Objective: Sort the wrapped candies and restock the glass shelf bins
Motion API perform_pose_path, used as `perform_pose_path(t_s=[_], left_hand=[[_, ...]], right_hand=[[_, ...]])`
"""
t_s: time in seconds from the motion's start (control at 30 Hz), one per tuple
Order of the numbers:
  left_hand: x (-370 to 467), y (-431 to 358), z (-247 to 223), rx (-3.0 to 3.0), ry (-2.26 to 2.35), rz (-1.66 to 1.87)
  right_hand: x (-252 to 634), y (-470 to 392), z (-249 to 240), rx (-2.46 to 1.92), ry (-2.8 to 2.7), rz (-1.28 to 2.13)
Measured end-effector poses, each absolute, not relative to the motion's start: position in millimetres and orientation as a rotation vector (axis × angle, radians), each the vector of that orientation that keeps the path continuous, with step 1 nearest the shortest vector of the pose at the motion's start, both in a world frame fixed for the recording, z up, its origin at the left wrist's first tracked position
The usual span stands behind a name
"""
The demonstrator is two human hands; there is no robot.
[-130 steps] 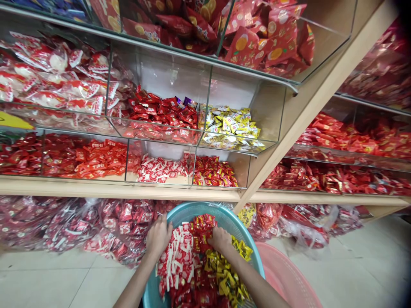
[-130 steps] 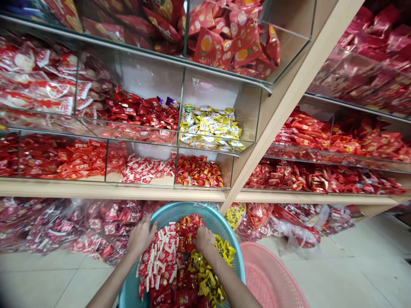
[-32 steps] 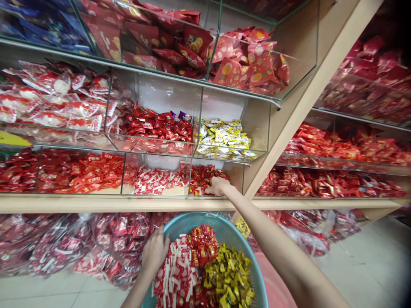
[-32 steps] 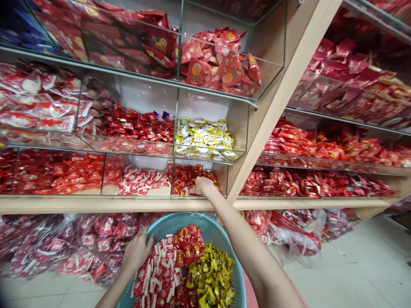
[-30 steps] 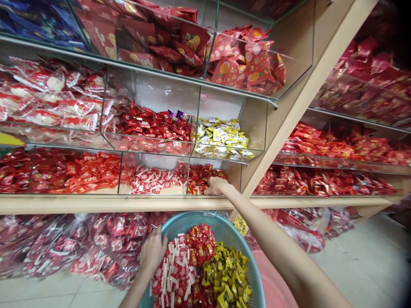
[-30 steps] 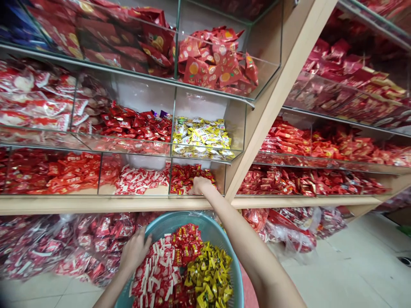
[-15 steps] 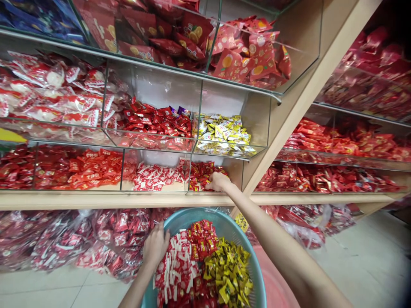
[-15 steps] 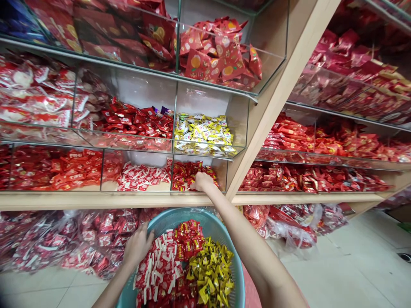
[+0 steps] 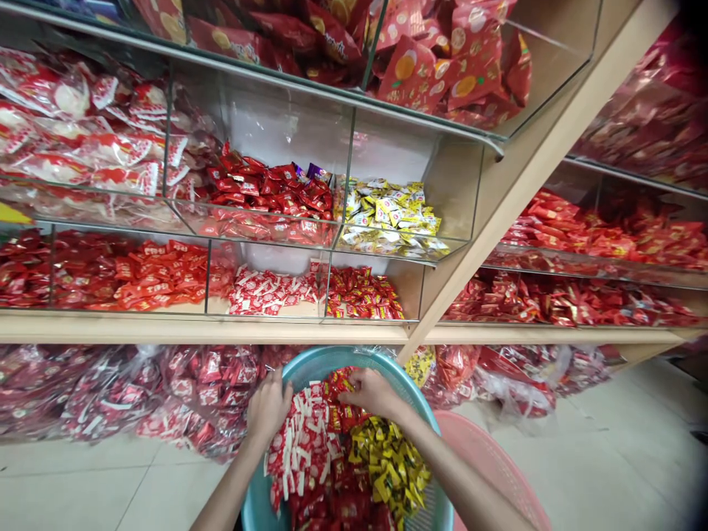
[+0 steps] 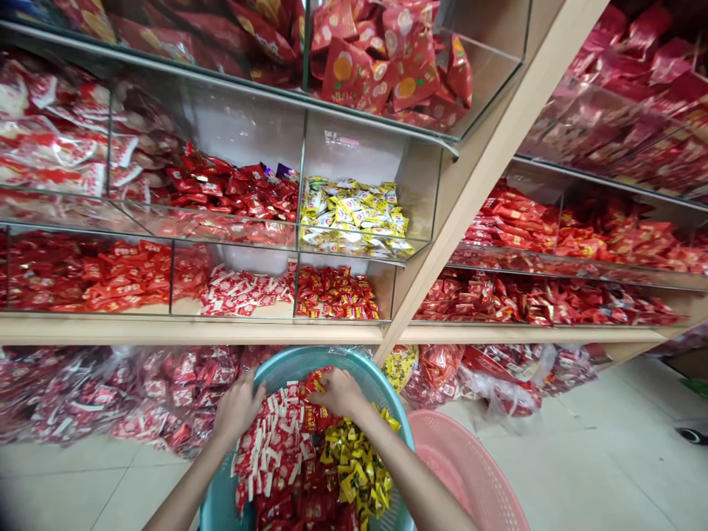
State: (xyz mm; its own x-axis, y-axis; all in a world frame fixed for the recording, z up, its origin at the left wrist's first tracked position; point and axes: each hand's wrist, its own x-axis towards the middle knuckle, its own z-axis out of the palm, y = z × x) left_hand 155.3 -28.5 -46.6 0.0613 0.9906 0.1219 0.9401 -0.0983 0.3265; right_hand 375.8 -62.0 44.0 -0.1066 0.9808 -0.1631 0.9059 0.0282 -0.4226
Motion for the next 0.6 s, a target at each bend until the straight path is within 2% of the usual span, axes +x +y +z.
perform_pose_path(t_s=[0.07,0.17,0.6], left_hand=[[155,-29,-46,2.168,1.995,0.481],[155,-29,-47,2.161,1.993,0.473],[156,-30,-43,2.167,2.002,0.454]], right_hand=[[377,-63,13,-2.231,-2.046,0.553],[372,-66,-12,-2.383,-2.031,0.514],[338,-65,-25,-2.431,-2.057,0.515]])
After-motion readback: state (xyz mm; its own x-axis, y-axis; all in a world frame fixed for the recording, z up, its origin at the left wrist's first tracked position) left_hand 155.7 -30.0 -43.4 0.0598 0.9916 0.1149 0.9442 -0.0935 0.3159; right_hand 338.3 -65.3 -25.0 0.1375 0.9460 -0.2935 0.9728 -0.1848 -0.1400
